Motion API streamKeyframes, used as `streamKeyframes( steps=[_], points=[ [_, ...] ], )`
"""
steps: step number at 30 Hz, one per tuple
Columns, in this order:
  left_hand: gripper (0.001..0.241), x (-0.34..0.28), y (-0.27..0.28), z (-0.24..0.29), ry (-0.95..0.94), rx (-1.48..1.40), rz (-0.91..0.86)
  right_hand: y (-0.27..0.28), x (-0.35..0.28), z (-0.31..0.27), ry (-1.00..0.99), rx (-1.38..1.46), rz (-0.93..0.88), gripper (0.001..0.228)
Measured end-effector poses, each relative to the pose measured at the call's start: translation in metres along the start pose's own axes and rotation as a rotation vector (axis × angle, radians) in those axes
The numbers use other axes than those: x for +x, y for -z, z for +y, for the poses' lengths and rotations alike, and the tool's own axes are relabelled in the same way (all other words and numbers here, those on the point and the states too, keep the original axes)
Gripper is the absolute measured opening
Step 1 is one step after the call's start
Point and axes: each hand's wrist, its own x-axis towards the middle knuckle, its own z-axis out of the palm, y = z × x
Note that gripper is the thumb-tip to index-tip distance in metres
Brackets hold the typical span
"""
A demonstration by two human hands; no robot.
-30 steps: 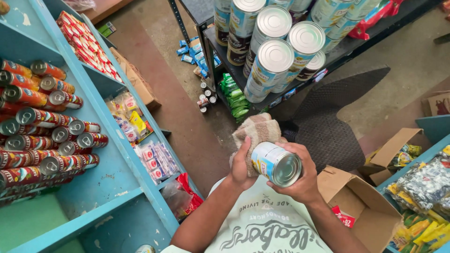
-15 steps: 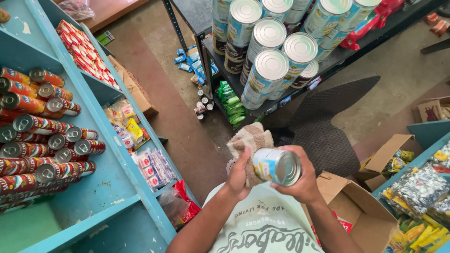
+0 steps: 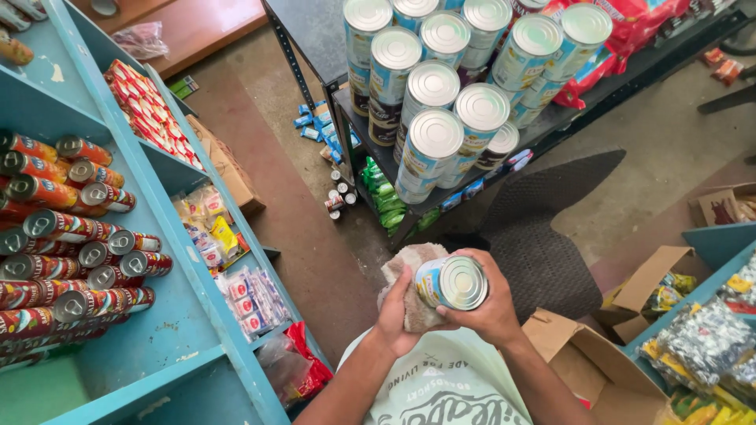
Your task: Wiping dust off canned goods with a cloth and organizing them onto store shelves.
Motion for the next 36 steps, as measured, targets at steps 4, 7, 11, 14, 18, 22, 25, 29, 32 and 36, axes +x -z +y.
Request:
streamKeyframes(
  steps=[4,7,11,14,18,22,25,29,32,36],
  points=[
    [0.062,0.008,-0.001,0.0,-0.091,-0.025,0.044,-0.001,0.008,0.011,-0.035,-0.013,-0.071,0.09],
    [0.06,0.019,0.003,-0.002,-0.138,-0.007,0.123,0.007,0.023,0.012,-0.059,-0.013,-0.198,0.097],
    [0.059,0.035,0.002,-0.001,-0.167,0.008,0.161,0.033,0.059,-0.017,0.048,0.0,-0.487,0.09],
    [0.063,0.048,-0.001,0.001,-0.198,0.073,0.051,0.059,0.089,-0.027,0.091,-0.055,-0.663,0.093],
    [0.059,0.066,-0.025,0.005,-0.266,0.124,0.033,0.086,0.121,-0.025,0.133,-0.033,-0.743,0.088],
    [0.055,0.087,-0.025,0.0,-0.26,0.212,0.119,0.108,0.149,-0.029,0.27,0.024,-0.858,0.088],
    [0.059,0.097,-0.045,-0.003,-0.253,0.243,0.256,0.12,0.164,-0.023,0.289,0.043,-0.921,0.086],
    [0.058,0.111,-0.064,-0.008,-0.363,0.163,0.374,0.125,0.175,-0.011,0.224,0.127,-0.929,0.085],
    [0.06,0.113,-0.078,-0.011,-0.446,0.02,0.404,0.122,0.182,-0.013,0.15,0.236,-0.877,0.077],
    [0.058,0.12,-0.04,-0.037,-0.573,-0.065,0.268,0.116,0.187,-0.004,0.043,0.154,-0.85,0.088]
  ],
)
